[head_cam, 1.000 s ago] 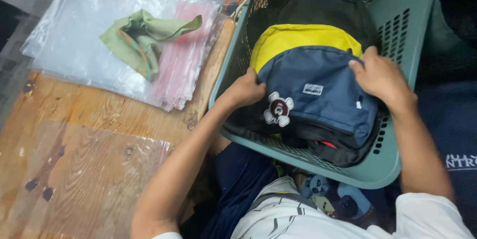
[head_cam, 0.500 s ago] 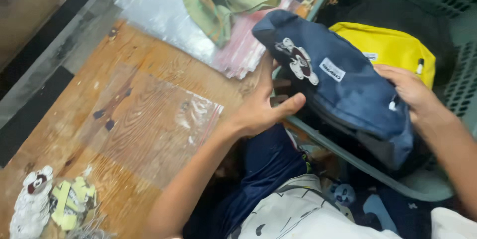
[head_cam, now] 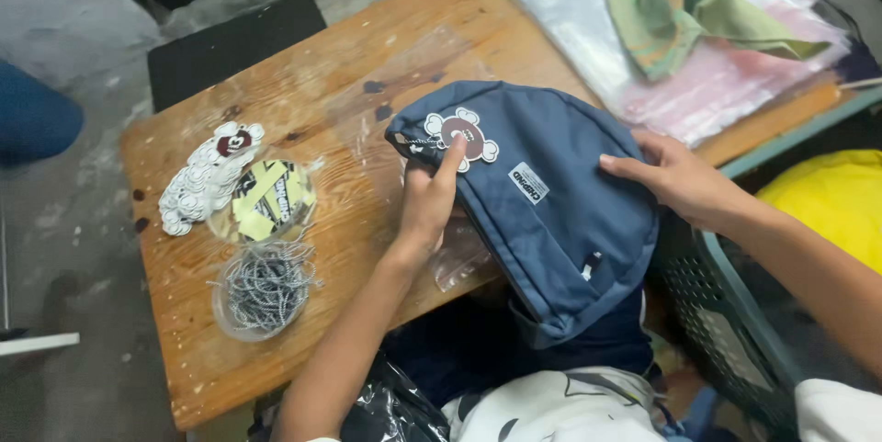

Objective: The person wipes a blue bag with a cloth, then attaches a sticker and a chain to it. They then wipe a plastic bag and place the blue bag inside it.

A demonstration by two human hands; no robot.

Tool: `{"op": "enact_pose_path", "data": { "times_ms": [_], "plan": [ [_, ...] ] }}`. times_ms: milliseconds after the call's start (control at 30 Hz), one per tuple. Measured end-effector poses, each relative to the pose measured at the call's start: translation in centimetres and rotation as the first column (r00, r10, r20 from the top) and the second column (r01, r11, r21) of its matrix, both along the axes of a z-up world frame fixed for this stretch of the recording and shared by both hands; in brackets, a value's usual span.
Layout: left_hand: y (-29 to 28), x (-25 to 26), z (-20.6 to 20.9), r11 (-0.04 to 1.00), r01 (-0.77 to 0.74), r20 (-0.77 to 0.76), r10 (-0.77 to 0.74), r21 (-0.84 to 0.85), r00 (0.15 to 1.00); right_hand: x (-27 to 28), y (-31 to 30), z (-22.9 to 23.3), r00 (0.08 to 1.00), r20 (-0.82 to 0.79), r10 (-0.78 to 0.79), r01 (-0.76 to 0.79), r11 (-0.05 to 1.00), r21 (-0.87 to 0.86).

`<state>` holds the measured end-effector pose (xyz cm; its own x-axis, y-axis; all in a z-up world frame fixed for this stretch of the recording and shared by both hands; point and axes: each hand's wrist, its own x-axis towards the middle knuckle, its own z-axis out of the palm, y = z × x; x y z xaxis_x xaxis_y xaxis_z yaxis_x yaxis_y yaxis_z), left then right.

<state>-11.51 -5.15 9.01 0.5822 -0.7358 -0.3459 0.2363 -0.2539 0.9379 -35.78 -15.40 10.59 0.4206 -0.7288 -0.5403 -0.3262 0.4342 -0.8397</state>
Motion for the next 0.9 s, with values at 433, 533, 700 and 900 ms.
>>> {"op": "enact_pose_path", "data": {
  "times_ms": [433, 533, 700, 900],
  "plan": [
    [0.6, 4.2, 1.5, 0.95, 0.083, -0.158, -0.036, 0.301, 0.987, 8.8, -2.7, 0.6, 0.927, -0.262, 0.269, -0.36, 0.835, -0.417],
    [0.6, 3.2, 1.7, 0.888, 0.081, -0.13, -0.024, 0.453, 0.991, 9.5, -1.1, -0.1, 0.871, -0.367, 0.328, -0.487, 0.68, -0.549],
    [-0.8, 2.0, -0.3, 0.959, -0.056, -0.322, 0.149, 0.279, 0.935, 10.2, 3.5, 1.9, 0.625, -0.683, 0.378, -0.78, 0.328, -0.533],
    [-0.9, -0.1, 0.1, 0.999, 0.031, -0.363, -0.022, 0.019, 0.932, 8.1, 2.1, -4.2, 0.641, -0.726, 0.249, -0.766, 0.271, -0.583]
  ]
}}
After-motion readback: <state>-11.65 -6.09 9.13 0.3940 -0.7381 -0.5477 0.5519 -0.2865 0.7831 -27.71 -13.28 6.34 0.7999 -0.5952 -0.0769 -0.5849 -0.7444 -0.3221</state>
